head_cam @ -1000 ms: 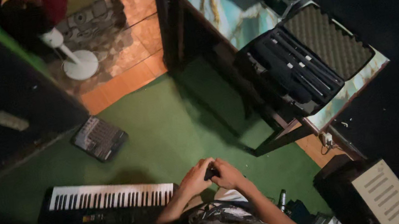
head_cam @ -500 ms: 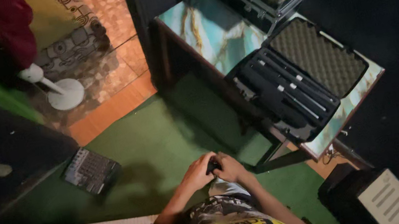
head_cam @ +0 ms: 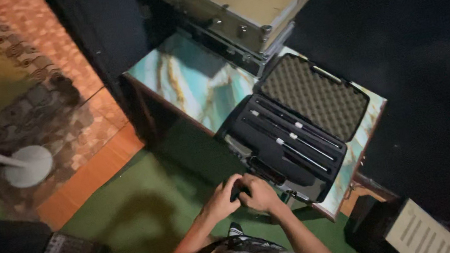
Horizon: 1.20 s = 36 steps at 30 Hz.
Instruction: The person picks up black metal tubes from the floor and arranges them into a padded carrying case on a table.
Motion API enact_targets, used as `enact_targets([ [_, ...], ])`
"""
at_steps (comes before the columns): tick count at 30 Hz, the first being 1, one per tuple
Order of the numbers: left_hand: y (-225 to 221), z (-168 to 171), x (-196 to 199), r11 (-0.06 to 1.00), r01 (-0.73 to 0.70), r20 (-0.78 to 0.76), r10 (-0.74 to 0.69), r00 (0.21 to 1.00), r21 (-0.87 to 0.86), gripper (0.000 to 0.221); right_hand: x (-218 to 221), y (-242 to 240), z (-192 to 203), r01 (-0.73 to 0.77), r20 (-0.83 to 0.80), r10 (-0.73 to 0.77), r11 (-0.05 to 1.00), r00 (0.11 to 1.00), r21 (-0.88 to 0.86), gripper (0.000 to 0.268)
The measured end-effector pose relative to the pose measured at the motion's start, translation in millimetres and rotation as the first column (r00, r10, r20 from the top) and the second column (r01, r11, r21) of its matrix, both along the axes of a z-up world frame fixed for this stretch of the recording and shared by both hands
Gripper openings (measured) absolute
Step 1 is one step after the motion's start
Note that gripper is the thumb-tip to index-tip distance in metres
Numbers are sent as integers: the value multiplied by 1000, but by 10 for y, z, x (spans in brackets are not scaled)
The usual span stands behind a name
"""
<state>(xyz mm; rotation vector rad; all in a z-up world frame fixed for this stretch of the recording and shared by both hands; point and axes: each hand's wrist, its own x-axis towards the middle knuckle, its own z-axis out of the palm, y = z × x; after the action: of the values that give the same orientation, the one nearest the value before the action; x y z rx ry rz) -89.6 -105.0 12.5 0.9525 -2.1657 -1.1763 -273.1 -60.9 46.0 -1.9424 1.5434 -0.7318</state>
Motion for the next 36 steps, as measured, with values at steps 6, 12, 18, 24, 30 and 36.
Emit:
enact_targets([
  [6,-378,119,-351,991,98,-60,-103,993,-88,68,-239,-161,112,165,102,-159,984,982,-59,31],
  [12,-936,123,-676,942,304,-35,-312,950,-139,65,-418,-385,99,341,80,-336,939,938,-44,30],
  [18,-1515,218,-903,884,440,-65,-454,889,-156,60,-566,-757,134,447,59,-447,894,893,2,30],
  [24,-1973,284,-1057,839,539,56,-536,842,-75,61,-732,-1059,-50,478,-45,-477,878,878,13,41],
  [30,-2185,164,-1260,743,631,87,-630,772,-223,61,-871,-1035,-267,519,-86,-516,855,852,15,44],
  [36,-2179,166,-1428,711,675,145,-660,738,-200,45,-986,-873,-281,575,-153,-562,816,813,58,41],
])
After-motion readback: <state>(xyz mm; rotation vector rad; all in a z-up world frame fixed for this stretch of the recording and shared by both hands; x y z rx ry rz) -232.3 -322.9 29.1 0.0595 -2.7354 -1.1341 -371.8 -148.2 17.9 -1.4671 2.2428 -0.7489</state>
